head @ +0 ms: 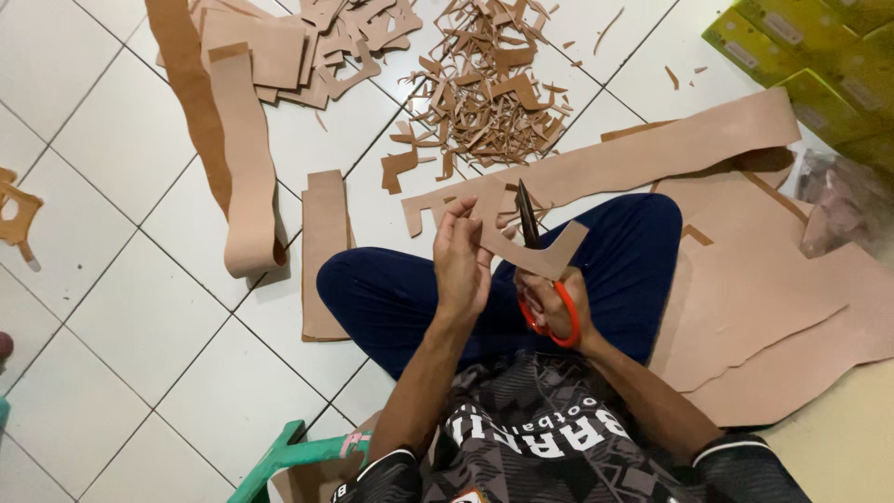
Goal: The person sits cross-legged on a tiled floor and uses red-handled scissors to cut a tan sheet material into small pieces. They repeatedly trim and separate pieces, accumulating cut-offs on the floor.
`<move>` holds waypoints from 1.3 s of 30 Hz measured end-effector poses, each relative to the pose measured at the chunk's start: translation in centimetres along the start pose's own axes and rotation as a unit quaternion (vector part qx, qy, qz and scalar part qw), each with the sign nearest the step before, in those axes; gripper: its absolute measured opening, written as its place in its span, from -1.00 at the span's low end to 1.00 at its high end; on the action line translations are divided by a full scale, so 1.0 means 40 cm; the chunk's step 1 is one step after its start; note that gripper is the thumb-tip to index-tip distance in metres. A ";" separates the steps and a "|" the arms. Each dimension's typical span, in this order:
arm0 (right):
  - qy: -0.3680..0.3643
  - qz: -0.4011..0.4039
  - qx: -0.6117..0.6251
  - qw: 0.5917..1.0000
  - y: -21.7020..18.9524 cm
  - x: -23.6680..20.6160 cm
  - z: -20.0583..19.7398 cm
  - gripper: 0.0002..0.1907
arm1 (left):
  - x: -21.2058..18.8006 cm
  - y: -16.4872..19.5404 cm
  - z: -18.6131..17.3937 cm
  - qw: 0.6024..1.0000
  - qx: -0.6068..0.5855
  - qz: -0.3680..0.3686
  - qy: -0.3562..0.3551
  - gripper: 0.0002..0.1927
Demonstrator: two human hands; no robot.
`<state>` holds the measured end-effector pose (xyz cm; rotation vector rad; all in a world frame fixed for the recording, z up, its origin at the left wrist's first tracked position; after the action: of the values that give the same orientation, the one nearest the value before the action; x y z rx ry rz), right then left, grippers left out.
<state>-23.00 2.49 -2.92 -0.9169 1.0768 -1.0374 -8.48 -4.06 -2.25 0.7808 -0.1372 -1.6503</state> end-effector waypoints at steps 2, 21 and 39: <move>-0.029 0.026 -0.081 0.996 -0.011 -0.006 -0.013 -0.74 | 0.011 0.058 0.013 0.994 0.074 0.064 -0.052 -0.76; -0.015 -0.012 -0.265 0.964 -0.048 0.007 -0.055 -0.62 | -0.039 0.116 0.036 0.914 0.383 0.026 -0.131 -0.68; 0.031 -0.083 -0.040 0.995 0.030 0.066 -0.041 -0.57 | 0.020 0.002 -0.042 0.907 0.380 0.151 -0.100 -0.65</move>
<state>-23.98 0.13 -5.06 -1.0594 1.1136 -1.1723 -7.51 -4.28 -3.82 1.0936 -1.0456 -1.3577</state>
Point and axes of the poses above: each hand's wrist, its own x-axis towards the middle knuckle, its own z-axis out of the palm, y = z × x, the point moved 5 cm from there along x, towards the middle knuckle, and after that the axes turned 2 degrees about -y, right-handed, at the moved point
